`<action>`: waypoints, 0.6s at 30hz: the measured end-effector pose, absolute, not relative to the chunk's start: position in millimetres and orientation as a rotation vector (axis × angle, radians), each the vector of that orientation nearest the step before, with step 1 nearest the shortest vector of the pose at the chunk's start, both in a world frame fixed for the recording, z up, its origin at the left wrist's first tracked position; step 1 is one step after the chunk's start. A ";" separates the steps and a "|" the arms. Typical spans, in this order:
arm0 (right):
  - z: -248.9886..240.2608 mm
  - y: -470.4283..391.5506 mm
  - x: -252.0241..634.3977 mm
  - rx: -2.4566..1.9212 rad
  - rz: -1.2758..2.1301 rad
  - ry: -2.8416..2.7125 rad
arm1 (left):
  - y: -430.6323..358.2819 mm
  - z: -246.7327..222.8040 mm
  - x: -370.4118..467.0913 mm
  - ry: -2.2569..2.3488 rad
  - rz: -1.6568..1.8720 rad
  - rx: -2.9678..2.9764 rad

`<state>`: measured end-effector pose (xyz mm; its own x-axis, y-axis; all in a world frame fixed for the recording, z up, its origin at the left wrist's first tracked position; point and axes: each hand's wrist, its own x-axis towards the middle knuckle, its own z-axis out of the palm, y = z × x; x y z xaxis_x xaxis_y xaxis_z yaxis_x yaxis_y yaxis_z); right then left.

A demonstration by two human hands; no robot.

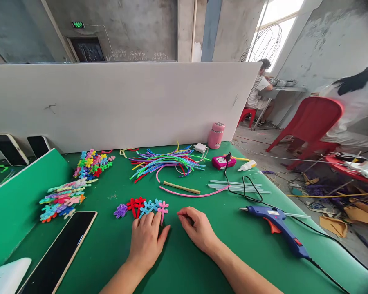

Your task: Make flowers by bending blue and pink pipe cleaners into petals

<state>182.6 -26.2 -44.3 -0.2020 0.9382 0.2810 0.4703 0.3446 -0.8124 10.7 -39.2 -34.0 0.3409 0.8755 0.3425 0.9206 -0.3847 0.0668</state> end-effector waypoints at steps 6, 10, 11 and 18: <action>-47.0 -25.4 178.7 -1.316 0.561 -1.980 | -74.3 -44.7 3.1 -1.312 -0.415 -2.610; -46.7 -25.9 176.4 -1.325 0.508 -2.040 | -76.7 -45.3 4.8 -1.299 -0.362 -2.692; -46.5 -26.2 175.9 -1.327 0.500 -2.048 | -76.1 -44.7 5.8 -1.305 -0.364 -2.703; -44.4 -29.6 172.8 -1.369 0.423 -2.077 | -78.0 -46.8 8.0 -1.367 -0.394 -2.668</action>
